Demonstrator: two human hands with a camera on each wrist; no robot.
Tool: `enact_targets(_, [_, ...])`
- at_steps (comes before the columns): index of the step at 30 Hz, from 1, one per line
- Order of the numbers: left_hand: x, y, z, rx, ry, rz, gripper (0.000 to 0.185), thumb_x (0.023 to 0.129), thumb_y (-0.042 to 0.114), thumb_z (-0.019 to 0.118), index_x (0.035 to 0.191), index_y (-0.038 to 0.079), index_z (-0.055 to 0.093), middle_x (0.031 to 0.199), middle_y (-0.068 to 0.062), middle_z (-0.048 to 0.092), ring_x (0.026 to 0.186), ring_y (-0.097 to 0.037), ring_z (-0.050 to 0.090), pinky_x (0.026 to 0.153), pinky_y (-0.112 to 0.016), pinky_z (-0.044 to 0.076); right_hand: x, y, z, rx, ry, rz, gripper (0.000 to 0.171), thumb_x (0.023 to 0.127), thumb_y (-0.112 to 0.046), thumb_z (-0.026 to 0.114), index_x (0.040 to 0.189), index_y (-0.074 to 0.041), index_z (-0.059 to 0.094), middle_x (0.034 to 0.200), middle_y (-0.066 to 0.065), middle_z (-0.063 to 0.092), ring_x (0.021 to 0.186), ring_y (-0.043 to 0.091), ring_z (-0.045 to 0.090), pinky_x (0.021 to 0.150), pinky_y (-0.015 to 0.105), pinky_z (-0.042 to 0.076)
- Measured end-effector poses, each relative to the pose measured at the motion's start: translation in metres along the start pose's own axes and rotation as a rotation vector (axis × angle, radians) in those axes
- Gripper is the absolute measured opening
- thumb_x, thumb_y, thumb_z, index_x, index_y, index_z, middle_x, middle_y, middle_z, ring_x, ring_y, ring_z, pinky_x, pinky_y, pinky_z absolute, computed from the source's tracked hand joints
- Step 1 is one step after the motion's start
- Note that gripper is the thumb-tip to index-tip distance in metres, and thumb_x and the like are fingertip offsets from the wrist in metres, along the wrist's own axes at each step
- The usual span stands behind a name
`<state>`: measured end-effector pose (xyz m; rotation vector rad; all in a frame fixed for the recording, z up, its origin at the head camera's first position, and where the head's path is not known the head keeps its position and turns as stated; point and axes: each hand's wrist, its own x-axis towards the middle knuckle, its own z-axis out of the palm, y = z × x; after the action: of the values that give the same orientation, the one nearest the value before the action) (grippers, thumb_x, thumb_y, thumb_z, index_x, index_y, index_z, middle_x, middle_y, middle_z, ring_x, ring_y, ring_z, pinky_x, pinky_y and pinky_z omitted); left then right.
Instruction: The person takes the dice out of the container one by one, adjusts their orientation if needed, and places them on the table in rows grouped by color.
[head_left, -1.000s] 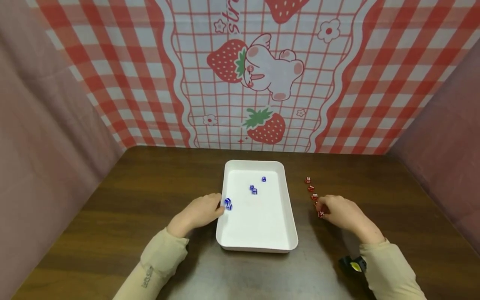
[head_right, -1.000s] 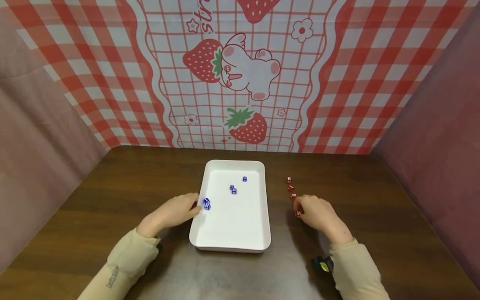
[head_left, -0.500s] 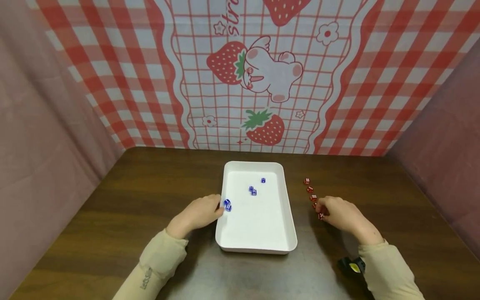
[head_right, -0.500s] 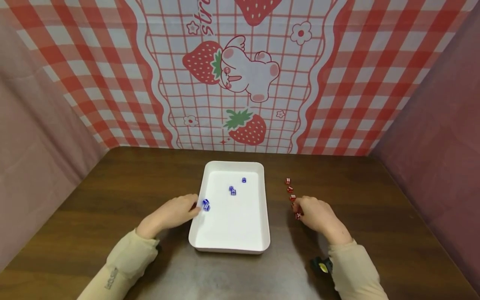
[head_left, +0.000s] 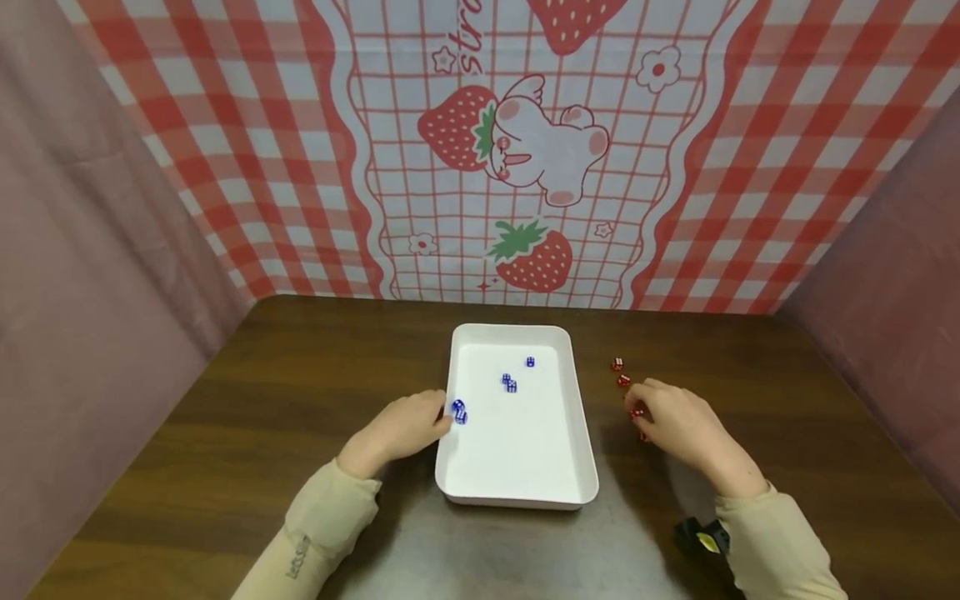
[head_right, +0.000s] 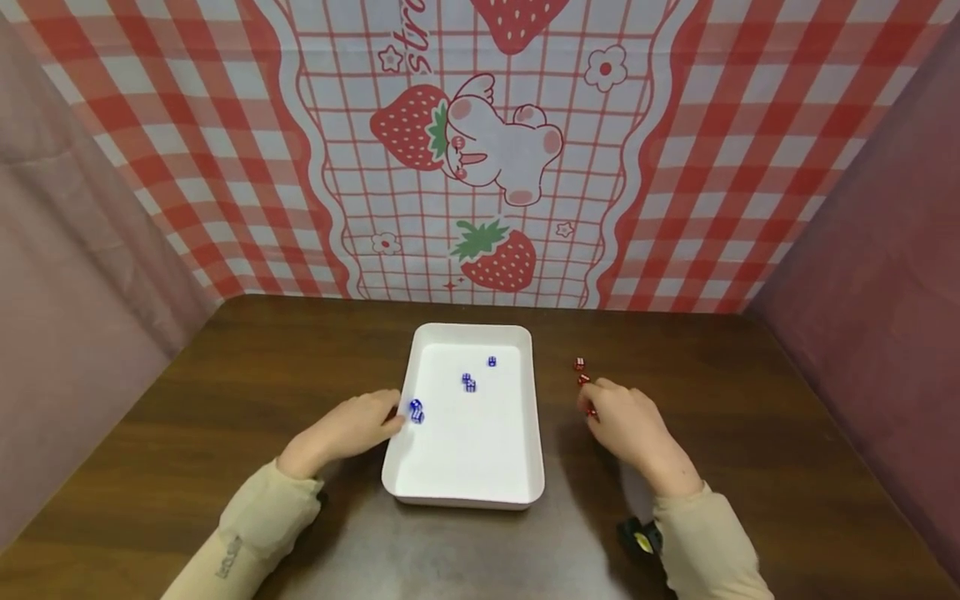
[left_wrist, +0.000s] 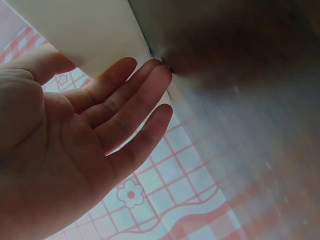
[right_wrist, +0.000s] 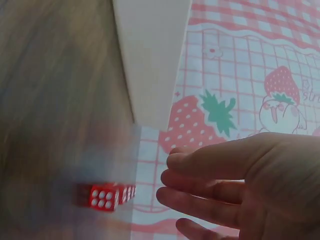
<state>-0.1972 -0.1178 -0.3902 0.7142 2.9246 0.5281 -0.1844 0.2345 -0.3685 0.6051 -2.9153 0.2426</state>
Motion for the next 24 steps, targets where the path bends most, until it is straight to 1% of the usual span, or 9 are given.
enact_targets(3, [0.0,0.0,0.001,-0.003,-0.006,-0.008,0.021,0.088,0.021,0.052,0.072,0.01,0.044,0.067,-0.002,0.044,0.061,-0.018,0.042,0.056,-0.033,0.037,0.003,-0.007,0.0,0.0,0.027,-0.02,0.01,0.074,-0.008,0.067,0.08,-0.014,0.062,0.075,-0.004,0.054,0.06,0.01,0.051,0.056,0.033,0.042])
enact_targets(8, [0.0,0.0,0.002,0.001,-0.004,-0.002,0.021,0.088,0.021,0.052,0.072,0.01,0.044,0.067,-0.002,0.044,0.061,-0.017,0.042,0.057,-0.033,0.037,0.01,-0.02,0.001,0.01,0.051,-0.057,0.01,0.074,-0.011,0.068,0.081,-0.015,0.061,0.076,-0.005,0.055,0.06,0.009,0.05,0.057,0.031,0.042])
enact_targets(12, [0.001,-0.001,0.002,0.001,-0.002,0.006,0.022,0.089,0.022,0.052,0.072,0.011,0.044,0.068,-0.001,0.044,0.061,-0.017,0.042,0.058,-0.032,0.037,0.017,-0.03,-0.001,0.019,0.076,-0.072,0.011,0.074,-0.013,0.07,0.081,-0.016,0.062,0.078,-0.004,0.058,0.062,0.009,0.053,0.058,0.032,0.044])
enact_targets(17, [-0.001,-0.001,0.0,-0.004,-0.01,-0.003,0.022,0.089,0.022,0.052,0.072,0.011,0.043,0.068,-0.002,0.044,0.062,-0.017,0.042,0.058,-0.033,0.037,0.027,-0.043,-0.002,0.026,0.111,-0.097,0.009,0.075,-0.013,0.069,0.083,-0.014,0.064,0.076,-0.004,0.057,0.06,0.008,0.051,0.057,0.03,0.044])
enact_targets(19, [-0.001,-0.001,0.0,-0.007,-0.008,-0.002,0.021,0.088,0.022,0.052,0.072,0.011,0.043,0.069,-0.002,0.044,0.062,-0.017,0.042,0.059,-0.033,0.037,0.03,-0.048,-0.003,0.028,0.112,-0.11,0.009,0.076,-0.012,0.069,0.083,-0.013,0.064,0.075,-0.004,0.057,0.059,0.007,0.049,0.057,0.029,0.043])
enact_targets(21, [0.0,-0.001,-0.001,-0.009,-0.004,-0.003,0.021,0.089,0.022,0.052,0.072,0.011,0.044,0.069,-0.002,0.044,0.062,-0.017,0.042,0.059,-0.033,0.038,0.033,-0.054,-0.004,0.025,0.106,-0.118,0.01,0.076,-0.013,0.069,0.084,-0.012,0.064,0.076,-0.002,0.058,0.061,0.008,0.051,0.057,0.03,0.044])
enact_targets(24, [0.0,-0.001,-0.001,-0.009,-0.008,-0.01,0.021,0.089,0.023,0.052,0.073,0.011,0.044,0.069,-0.001,0.045,0.063,-0.017,0.043,0.059,-0.033,0.038,0.037,-0.062,-0.006,0.02,0.084,-0.12,0.01,0.076,-0.013,0.069,0.085,-0.013,0.064,0.078,-0.002,0.059,0.066,0.009,0.054,0.067,0.039,0.046])
